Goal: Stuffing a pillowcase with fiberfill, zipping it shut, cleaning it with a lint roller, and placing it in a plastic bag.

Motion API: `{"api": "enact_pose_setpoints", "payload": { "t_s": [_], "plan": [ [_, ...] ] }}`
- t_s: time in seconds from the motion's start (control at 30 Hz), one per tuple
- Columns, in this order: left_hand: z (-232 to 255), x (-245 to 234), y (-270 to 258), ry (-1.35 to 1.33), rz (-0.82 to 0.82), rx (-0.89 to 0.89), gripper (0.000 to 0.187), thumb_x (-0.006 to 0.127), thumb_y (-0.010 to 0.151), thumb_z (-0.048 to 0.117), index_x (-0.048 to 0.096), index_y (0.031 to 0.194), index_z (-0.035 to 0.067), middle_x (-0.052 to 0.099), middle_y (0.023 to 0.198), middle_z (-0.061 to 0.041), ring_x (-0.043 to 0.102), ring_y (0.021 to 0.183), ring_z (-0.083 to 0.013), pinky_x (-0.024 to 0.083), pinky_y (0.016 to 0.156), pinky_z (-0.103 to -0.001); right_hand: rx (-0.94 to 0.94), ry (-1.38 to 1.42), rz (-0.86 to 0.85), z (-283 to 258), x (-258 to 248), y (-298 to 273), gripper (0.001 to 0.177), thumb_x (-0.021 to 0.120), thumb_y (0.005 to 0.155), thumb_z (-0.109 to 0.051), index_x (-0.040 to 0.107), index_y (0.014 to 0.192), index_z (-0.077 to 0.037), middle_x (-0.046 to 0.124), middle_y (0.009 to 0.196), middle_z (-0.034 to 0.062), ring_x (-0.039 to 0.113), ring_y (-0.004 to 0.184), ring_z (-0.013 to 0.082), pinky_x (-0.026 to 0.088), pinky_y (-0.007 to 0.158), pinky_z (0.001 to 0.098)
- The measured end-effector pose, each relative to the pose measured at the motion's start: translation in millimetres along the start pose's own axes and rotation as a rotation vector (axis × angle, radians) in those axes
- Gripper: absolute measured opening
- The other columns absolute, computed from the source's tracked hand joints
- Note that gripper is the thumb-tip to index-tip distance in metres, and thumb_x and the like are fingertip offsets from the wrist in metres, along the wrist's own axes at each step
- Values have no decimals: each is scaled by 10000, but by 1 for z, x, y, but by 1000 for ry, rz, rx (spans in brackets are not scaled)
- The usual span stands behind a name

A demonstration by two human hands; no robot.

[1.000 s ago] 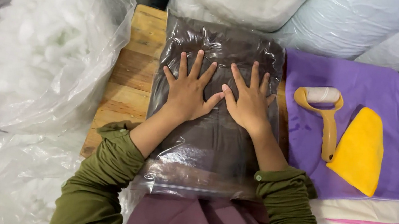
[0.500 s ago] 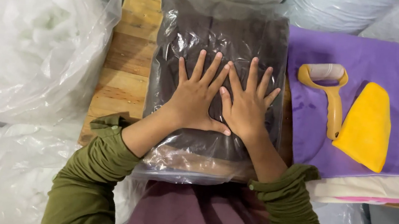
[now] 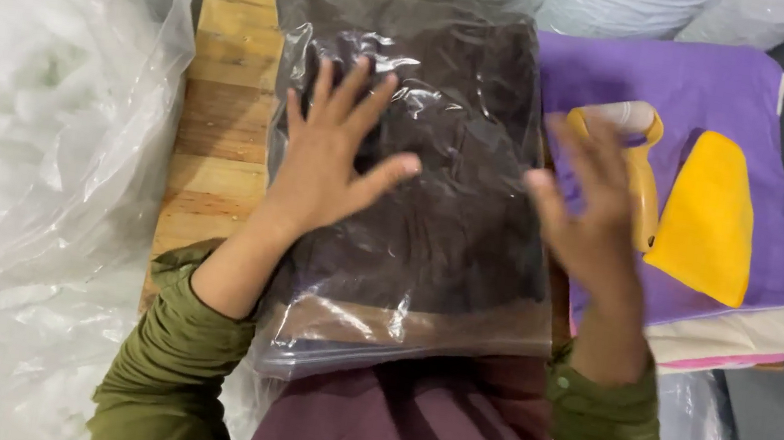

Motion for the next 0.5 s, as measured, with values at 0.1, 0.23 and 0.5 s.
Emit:
{"api": "enact_pose_setpoints", "payload": {
  "t_s": [0.1,0.23,0.5],
  "plan": [
    [-32,-15,-1,-104,263,-180,664,503,1018,578,446,1544,177,334,1627,-192,187,1518,-467,187,1101,-764,184,-315,175,72,-64,-27,491,676,1102,-219,573,1520,17,417,1536,368,353,1434,480,241,1189,568],
    [-80,-17,-4,-200,121,-511,775,426,1002,589,286,1593,107,329,1602,-250,332,1443,-475,316,1108,-599,1156,-383,-93,89,-99,-25,1022,631,885,-609,134,1669,-183,56,1662,269,85,1557,408,165,1249,533],
    [-64,3,2,-414,0,-507,908,475,1011,604,-101,1620,255,273,1644,-278,315,1501,-449,330,1152,-565,637,-371,56,138,-103,-41,679,582,932,3,406,1586,-57,455,1550,251,438,1356,477,301,1107,532]
  ]
}}
Point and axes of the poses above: each hand's wrist, its own y-axis towards the middle knuckle, its own x-axis out of the palm, z = x × y, the point moved 1 cm from there along y, towards the middle knuckle
